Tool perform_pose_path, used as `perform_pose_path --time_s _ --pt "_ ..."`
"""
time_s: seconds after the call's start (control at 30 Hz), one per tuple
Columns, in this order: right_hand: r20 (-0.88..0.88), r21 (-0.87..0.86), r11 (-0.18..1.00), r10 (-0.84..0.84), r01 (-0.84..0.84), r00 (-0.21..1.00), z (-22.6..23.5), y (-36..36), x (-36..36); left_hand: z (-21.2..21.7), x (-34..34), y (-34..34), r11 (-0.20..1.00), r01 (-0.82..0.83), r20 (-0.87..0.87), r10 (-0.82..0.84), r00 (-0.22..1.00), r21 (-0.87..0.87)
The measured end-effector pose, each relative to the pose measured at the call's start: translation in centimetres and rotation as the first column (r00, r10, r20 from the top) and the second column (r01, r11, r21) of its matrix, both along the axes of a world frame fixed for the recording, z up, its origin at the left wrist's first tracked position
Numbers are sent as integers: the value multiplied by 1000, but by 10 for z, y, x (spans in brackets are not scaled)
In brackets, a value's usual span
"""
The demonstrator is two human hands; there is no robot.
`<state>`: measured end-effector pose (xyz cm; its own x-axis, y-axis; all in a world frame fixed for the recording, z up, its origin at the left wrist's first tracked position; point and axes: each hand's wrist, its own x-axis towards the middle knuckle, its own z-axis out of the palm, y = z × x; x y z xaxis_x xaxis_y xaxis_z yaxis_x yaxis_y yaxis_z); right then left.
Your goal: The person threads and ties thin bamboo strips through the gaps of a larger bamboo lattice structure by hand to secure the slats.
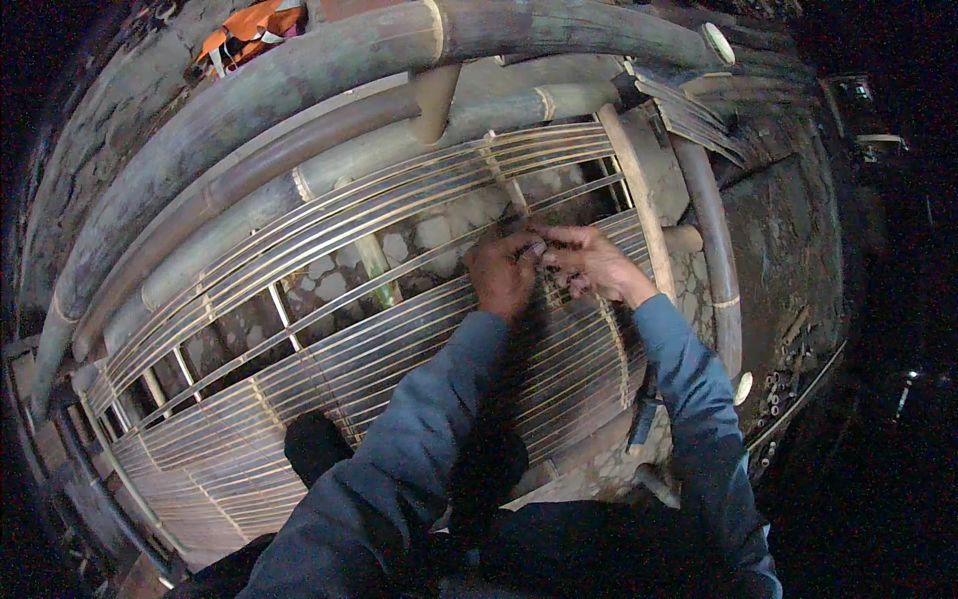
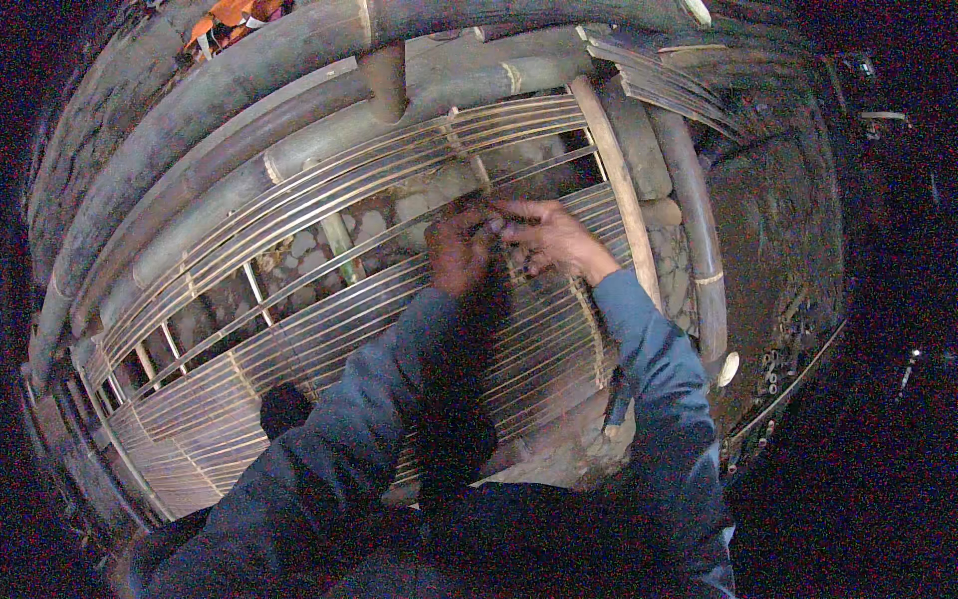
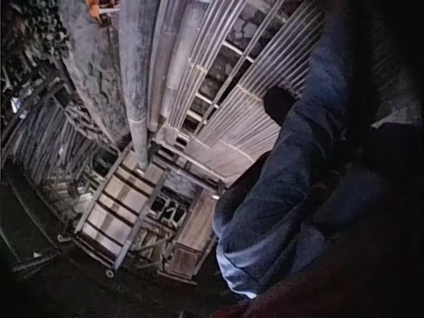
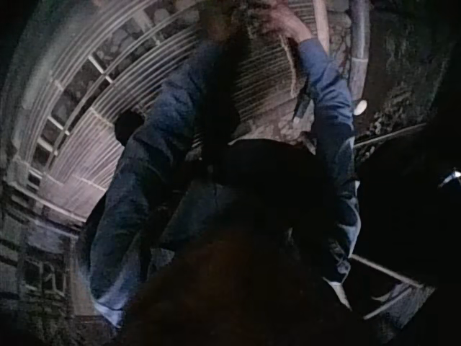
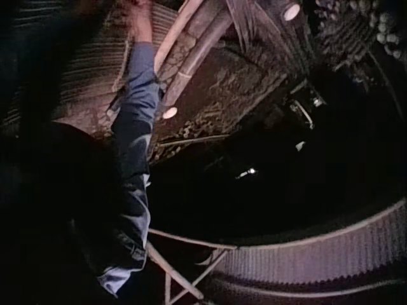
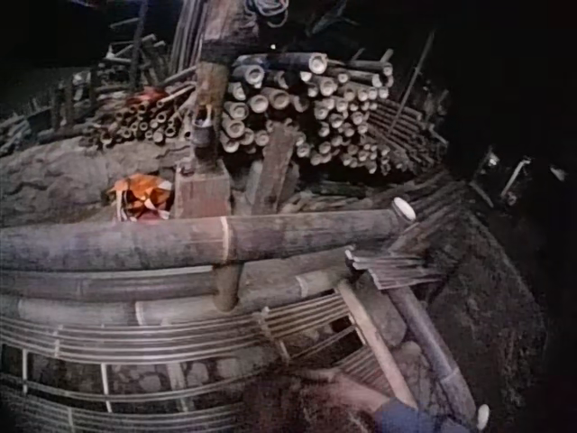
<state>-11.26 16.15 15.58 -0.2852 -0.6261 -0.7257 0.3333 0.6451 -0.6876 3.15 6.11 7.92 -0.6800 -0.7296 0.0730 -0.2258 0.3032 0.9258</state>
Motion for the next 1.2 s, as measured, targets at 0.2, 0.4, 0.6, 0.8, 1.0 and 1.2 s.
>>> perform_pose_path --time_s 0.2,0.4,0.6,0.8,1.0,1.2 --pt "-676 -183 974 -27 -132 736 11 31 -22 -12 -5 1 995 8 -51 -2 999 100" --pt "-100 -549 474 -855 688 509 156 223 -115 -2 1 -3 949 -57 -94 90 992 311" --pt "151 -676 127 -940 726 305 216 368 -71 -6 2 0 986 8 -65 3 998 165" --pt "-160 -569 420 -900 707 405 238 379 1 38 -16 23 837 372 -155 -462 873 -401" --pt "-538 -282 533 -776 798 328 239 400 83 36 -20 38 652 754 162 -738 655 -78" --pt "-450 -339 538 -813 772 369 249 380 62 33 -39 28 685 720 -134 -729 672 -115"
